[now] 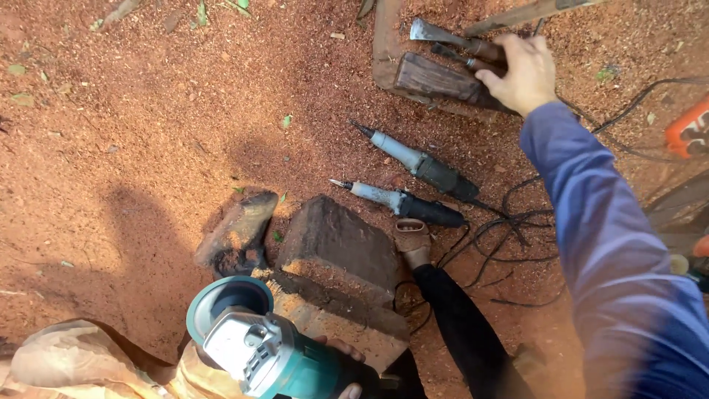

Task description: Sanding a large, intricate wood sculpture using a handheld angle grinder with a sanding disc.

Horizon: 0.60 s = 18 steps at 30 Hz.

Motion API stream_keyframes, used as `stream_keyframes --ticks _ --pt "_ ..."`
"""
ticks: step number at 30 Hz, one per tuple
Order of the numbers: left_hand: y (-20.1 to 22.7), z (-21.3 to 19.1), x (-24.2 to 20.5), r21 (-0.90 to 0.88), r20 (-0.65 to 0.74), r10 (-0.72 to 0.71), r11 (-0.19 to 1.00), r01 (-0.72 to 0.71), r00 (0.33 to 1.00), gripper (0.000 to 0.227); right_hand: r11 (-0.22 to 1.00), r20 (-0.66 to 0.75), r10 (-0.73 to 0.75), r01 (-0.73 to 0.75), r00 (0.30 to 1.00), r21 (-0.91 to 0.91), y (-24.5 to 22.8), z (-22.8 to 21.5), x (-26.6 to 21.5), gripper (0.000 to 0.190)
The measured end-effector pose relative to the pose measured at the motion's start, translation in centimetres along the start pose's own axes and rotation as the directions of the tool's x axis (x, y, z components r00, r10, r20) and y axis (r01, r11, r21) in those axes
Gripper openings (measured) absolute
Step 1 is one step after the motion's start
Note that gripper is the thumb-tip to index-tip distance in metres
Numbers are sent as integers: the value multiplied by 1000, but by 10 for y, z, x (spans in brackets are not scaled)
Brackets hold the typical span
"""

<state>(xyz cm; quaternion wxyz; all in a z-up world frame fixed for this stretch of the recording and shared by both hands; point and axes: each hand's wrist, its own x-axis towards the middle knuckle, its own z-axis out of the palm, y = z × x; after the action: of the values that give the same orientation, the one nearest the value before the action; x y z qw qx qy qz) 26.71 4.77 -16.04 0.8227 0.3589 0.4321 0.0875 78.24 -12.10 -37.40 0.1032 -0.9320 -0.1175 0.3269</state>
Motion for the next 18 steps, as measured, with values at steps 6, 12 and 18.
stream_keyframes --ticks 6,12,18 --pt "6 14 1 34 -190 -78 996 86 979 78 814 132 -158 205 978 -543 29 27 59 56" --pt "8 13 -3 -87 -327 -161 986 140 931 83 832 177 -139 212 974 -513 29 15 66 70" --pt "-5 6 3 -66 -222 -15 998 0 975 81 749 15 -164 135 986 -648 65 27 32 48"
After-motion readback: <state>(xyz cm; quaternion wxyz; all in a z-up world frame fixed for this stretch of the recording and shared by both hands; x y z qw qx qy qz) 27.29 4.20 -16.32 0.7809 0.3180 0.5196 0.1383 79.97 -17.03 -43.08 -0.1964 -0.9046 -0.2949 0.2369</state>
